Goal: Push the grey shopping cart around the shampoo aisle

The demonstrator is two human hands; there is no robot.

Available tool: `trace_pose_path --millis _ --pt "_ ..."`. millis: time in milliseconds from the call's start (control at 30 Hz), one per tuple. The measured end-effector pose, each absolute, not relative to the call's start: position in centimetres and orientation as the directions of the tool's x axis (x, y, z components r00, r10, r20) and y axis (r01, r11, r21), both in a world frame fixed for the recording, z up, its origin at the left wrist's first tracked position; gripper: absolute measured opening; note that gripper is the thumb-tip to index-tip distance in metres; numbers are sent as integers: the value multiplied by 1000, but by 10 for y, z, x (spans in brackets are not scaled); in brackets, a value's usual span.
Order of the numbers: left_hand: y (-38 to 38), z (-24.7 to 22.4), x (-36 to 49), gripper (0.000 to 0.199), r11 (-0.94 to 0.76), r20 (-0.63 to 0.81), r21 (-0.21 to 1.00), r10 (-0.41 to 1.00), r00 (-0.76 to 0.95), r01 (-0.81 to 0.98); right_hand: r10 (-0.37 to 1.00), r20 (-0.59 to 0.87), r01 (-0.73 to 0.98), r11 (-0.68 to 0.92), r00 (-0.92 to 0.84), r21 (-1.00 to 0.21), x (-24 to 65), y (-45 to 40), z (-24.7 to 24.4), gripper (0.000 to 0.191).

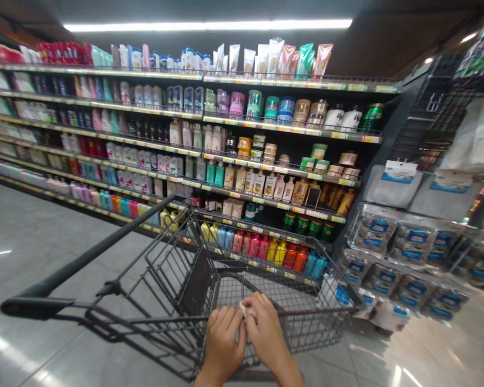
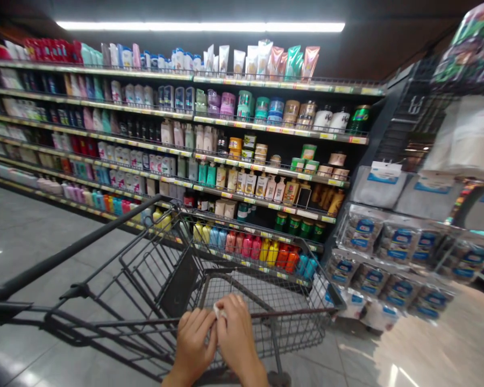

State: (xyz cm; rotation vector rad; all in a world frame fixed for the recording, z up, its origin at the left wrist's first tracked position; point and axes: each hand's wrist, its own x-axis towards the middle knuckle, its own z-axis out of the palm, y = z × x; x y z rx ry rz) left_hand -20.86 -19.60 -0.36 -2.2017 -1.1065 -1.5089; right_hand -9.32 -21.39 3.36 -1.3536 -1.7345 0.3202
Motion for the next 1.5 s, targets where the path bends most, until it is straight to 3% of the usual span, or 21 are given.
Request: trace_pose_path --millis 200,367,700,1033,1233,1500 --pt "-200 -7 -212 22 -696 873 210 450 189 687 854 513 834 347 -91 -429 -61 -220 29 22" --pt "-198 -6 -212 15 -692 872 181 442 212 699 858 509 867 302 -66 -397 -22 -226 22 19" --pt "-198 -3 -211 13 -699 878 131 411 245 703 851 524 877 261 -12 -403 54 -237 1 18" --pt "-201 -3 -213 14 -702 867 120 419 270 702 829 531 906 77 175 -417 113 -250 -4 19" --pt "-202 -2 -212 13 -695 870 138 426 249 706 806 520 886 -12 283 -464 109 -250 -6 19" --pt "-204 -4 -217 10 -704 871 94 401 284 704 848 446 803 41 287 -595 65 -256 4 17"
